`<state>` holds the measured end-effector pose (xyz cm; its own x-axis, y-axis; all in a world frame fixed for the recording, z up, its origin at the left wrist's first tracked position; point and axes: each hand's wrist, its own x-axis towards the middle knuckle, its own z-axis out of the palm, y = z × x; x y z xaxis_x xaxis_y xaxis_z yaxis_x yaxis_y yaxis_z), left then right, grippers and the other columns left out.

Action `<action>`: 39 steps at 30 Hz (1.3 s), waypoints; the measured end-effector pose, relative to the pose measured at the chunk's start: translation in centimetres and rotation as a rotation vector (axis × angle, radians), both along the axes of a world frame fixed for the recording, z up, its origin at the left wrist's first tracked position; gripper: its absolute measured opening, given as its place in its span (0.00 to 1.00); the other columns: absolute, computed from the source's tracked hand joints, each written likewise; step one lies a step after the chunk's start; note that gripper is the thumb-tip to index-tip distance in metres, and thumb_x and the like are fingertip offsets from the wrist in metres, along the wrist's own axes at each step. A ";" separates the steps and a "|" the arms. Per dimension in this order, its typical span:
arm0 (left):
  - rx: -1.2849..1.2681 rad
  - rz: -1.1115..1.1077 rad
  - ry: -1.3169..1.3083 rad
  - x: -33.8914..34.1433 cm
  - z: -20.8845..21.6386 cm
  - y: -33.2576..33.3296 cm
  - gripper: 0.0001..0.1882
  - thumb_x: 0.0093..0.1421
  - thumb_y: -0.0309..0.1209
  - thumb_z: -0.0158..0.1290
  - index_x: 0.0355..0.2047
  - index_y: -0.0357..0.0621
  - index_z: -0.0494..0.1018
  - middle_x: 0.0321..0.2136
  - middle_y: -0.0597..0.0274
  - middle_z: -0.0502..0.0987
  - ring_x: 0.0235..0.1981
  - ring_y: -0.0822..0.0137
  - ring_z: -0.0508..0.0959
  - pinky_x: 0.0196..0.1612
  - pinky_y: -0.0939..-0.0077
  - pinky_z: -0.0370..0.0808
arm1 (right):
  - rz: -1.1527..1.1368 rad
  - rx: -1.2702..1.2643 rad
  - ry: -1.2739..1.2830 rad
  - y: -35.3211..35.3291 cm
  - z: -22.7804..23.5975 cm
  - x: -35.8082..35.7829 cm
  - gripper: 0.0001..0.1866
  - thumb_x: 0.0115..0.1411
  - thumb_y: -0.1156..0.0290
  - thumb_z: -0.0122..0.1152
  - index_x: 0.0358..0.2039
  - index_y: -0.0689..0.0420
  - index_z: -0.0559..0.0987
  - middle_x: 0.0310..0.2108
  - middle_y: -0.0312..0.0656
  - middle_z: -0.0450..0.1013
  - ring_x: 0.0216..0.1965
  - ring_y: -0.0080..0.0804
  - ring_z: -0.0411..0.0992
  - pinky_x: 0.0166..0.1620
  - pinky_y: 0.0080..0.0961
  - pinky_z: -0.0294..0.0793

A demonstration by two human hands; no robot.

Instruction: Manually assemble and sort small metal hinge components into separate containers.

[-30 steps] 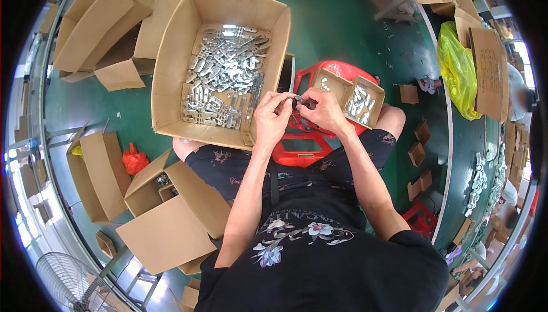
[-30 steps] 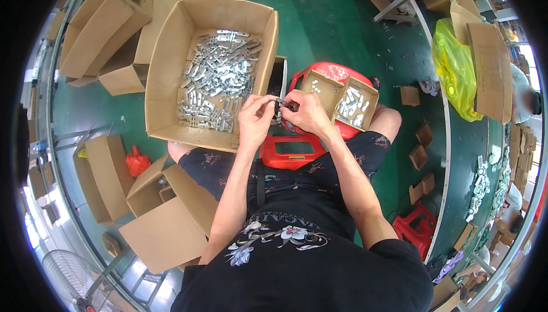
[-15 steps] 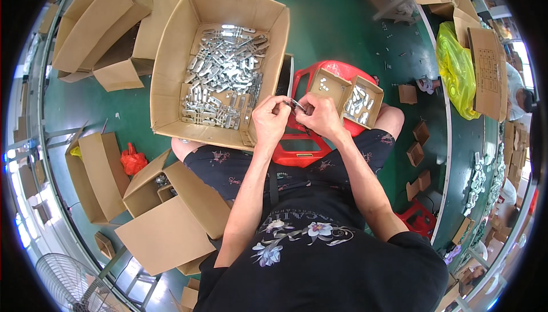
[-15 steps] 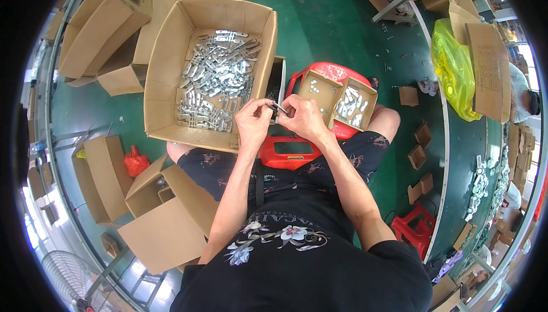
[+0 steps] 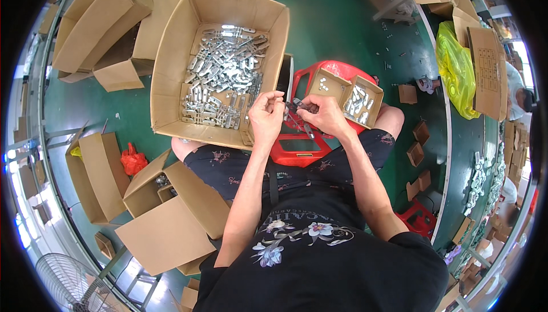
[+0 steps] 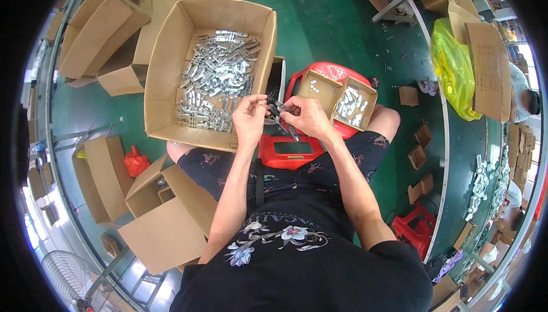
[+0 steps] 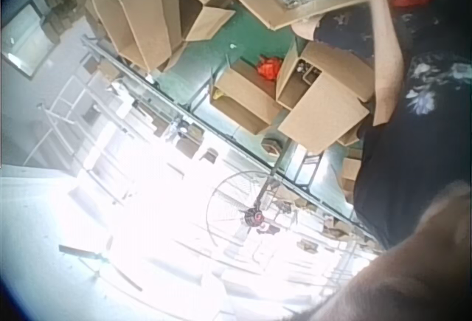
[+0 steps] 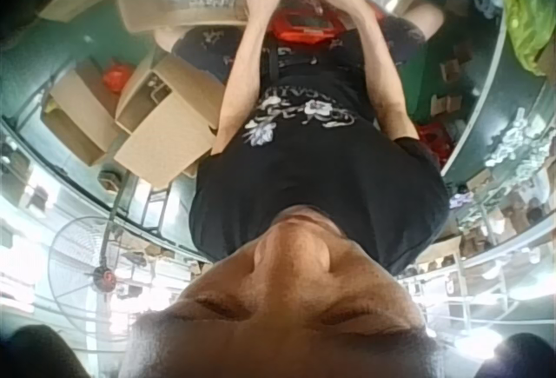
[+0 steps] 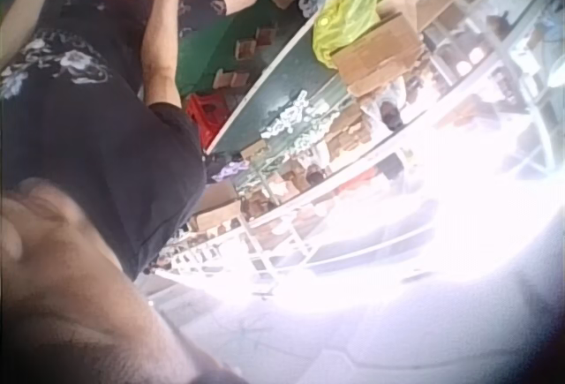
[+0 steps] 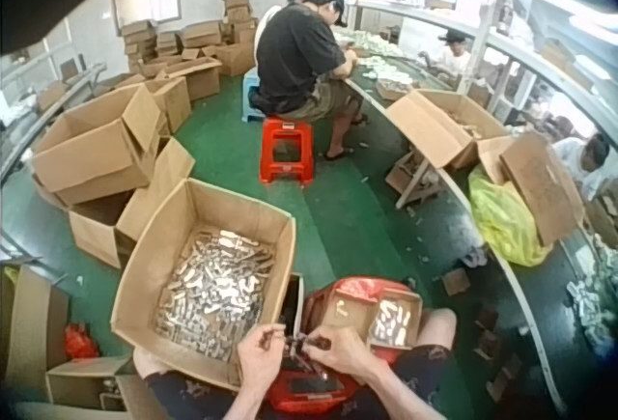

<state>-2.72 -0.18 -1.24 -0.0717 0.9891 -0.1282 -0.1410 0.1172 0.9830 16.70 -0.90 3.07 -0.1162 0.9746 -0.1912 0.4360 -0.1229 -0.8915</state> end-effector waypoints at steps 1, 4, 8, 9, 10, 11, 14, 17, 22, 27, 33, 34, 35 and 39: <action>0.041 -0.020 0.035 0.0 0.0 0.1 0.06 0.70 0.19 0.57 0.44 0.33 0.82 0.37 0.66 0.81 0.33 0.77 0.81 0.36 0.82 0.79 | 0.039 -0.024 -0.018 0.1 -0.1 0.1 0.09 0.62 0.70 0.73 0.36 0.64 0.85 0.25 0.44 0.81 0.26 0.27 0.78 0.32 0.30 0.77; 0.116 -0.057 0.087 0.4 0.6 0.1 0.05 0.66 0.19 0.62 0.41 0.33 0.83 0.36 0.66 0.81 0.31 0.79 0.80 0.33 0.83 0.77 | 0.104 0.026 -0.056 0.1 -0.4 0.2 0.10 0.64 0.68 0.71 0.36 0.63 0.84 0.26 0.46 0.79 0.27 0.35 0.78 0.33 0.36 0.76; 0.102 -0.088 0.076 0.4 0.4 0.0 0.06 0.62 0.20 0.67 0.40 0.33 0.85 0.34 0.65 0.82 0.29 0.80 0.79 0.31 0.84 0.76 | 0.189 0.219 -0.162 0.4 -0.5 -0.2 0.09 0.66 0.70 0.68 0.37 0.65 0.83 0.27 0.49 0.76 0.28 0.41 0.76 0.33 0.38 0.74; 0.102 -0.087 0.076 0.3 0.3 0.0 0.06 0.62 0.20 0.67 0.40 0.33 0.85 0.34 0.65 0.82 0.29 0.80 0.79 0.31 0.84 0.76 | 0.190 0.219 -0.162 0.4 -0.3 -0.4 0.09 0.66 0.70 0.68 0.37 0.65 0.83 0.27 0.49 0.76 0.28 0.41 0.76 0.33 0.38 0.74; 0.097 -0.100 0.078 0.2 0.1 0.1 0.07 0.63 0.20 0.66 0.41 0.32 0.84 0.35 0.66 0.81 0.30 0.80 0.79 0.33 0.85 0.77 | 0.172 0.245 -0.174 0.3 -0.2 -0.6 0.10 0.66 0.69 0.67 0.34 0.64 0.82 0.28 0.50 0.75 0.29 0.49 0.76 0.34 0.43 0.74; 0.092 -0.112 0.081 0.1 -0.1 0.1 0.07 0.64 0.19 0.65 0.42 0.32 0.84 0.36 0.67 0.81 0.31 0.81 0.80 0.34 0.86 0.77 | 0.154 0.271 -0.185 0.4 0.0 -0.9 0.11 0.66 0.68 0.67 0.31 0.64 0.81 0.28 0.52 0.74 0.30 0.57 0.77 0.34 0.48 0.74; 0.017 -0.114 0.030 0.0 -0.3 0.0 0.07 0.64 0.19 0.65 0.43 0.33 0.83 0.34 0.67 0.83 0.32 0.81 0.80 0.35 0.87 0.77 | 0.149 0.302 -0.227 0.4 -0.1 -1.3 0.10 0.64 0.70 0.67 0.30 0.64 0.81 0.28 0.51 0.74 0.30 0.56 0.77 0.34 0.48 0.75; -0.009 -0.084 0.040 0.2 0.3 -0.1 0.08 0.63 0.18 0.65 0.42 0.34 0.83 0.32 0.67 0.84 0.31 0.81 0.80 0.36 0.85 0.78 | 0.134 0.392 -0.222 0.2 -0.1 -1.8 0.08 0.62 0.72 0.68 0.29 0.63 0.81 0.27 0.50 0.74 0.29 0.56 0.77 0.33 0.47 0.76; -0.022 -0.031 -0.002 0.3 0.6 -0.2 0.07 0.62 0.17 0.63 0.41 0.34 0.83 0.33 0.67 0.84 0.31 0.81 0.79 0.35 0.84 0.77 | 0.095 0.457 -0.262 -0.1 -0.2 -3.1 0.07 0.61 0.73 0.68 0.28 0.62 0.81 0.28 0.49 0.75 0.29 0.54 0.77 0.32 0.46 0.77; -0.060 0.003 0.074 0.7 0.7 -0.2 0.05 0.62 0.17 0.62 0.39 0.33 0.83 0.33 0.66 0.84 0.29 0.82 0.78 0.34 0.84 0.77 | 0.091 0.472 -0.287 -0.5 -0.3 -3.0 0.06 0.61 0.74 0.67 0.28 0.61 0.81 0.28 0.48 0.75 0.29 0.54 0.78 0.32 0.47 0.77; 0.036 -0.001 0.083 0.4 0.2 -0.2 0.07 0.64 0.19 0.62 0.43 0.33 0.85 0.33 0.65 0.85 0.30 0.81 0.80 0.34 0.84 0.77 | 0.044 0.402 -0.246 -0.4 -0.2 -2.9 0.05 0.61 0.74 0.67 0.29 0.62 0.82 0.28 0.48 0.75 0.29 0.53 0.78 0.32 0.47 0.77; 0.034 -0.021 0.068 0.4 0.5 -0.3 0.08 0.64 0.19 0.62 0.43 0.33 0.85 0.33 0.65 0.85 0.30 0.80 0.80 0.34 0.83 0.78 | 0.042 0.429 -0.263 -0.4 -0.3 -2.8 0.05 0.60 0.73 0.67 0.29 0.61 0.82 0.28 0.48 0.76 0.29 0.53 0.79 0.32 0.46 0.78; 0.032 -0.040 0.052 0.4 0.8 -0.3 0.08 0.64 0.19 0.62 0.43 0.33 0.85 0.33 0.65 0.85 0.30 0.80 0.80 0.34 0.83 0.78 | 0.041 0.456 -0.281 -0.4 -0.4 -2.8 0.05 0.60 0.73 0.68 0.29 0.61 0.83 0.28 0.47 0.76 0.29 0.53 0.79 0.32 0.46 0.78; 0.004 -0.016 0.070 0.5 1.4 -0.1 0.07 0.65 0.20 0.62 0.43 0.32 0.85 0.32 0.65 0.85 0.29 0.80 0.80 0.34 0.83 0.78 | 0.043 0.502 -0.362 -0.5 -0.6 -3.2 0.05 0.60 0.73 0.68 0.29 0.61 0.83 0.28 0.47 0.76 0.29 0.52 0.79 0.32 0.46 0.79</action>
<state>-2.19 -0.33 0.11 -0.0650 0.9907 -0.1192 -0.0697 0.1147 0.9910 13.51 -1.41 2.48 -0.1706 0.9519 0.2547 0.7169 0.2972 -0.6306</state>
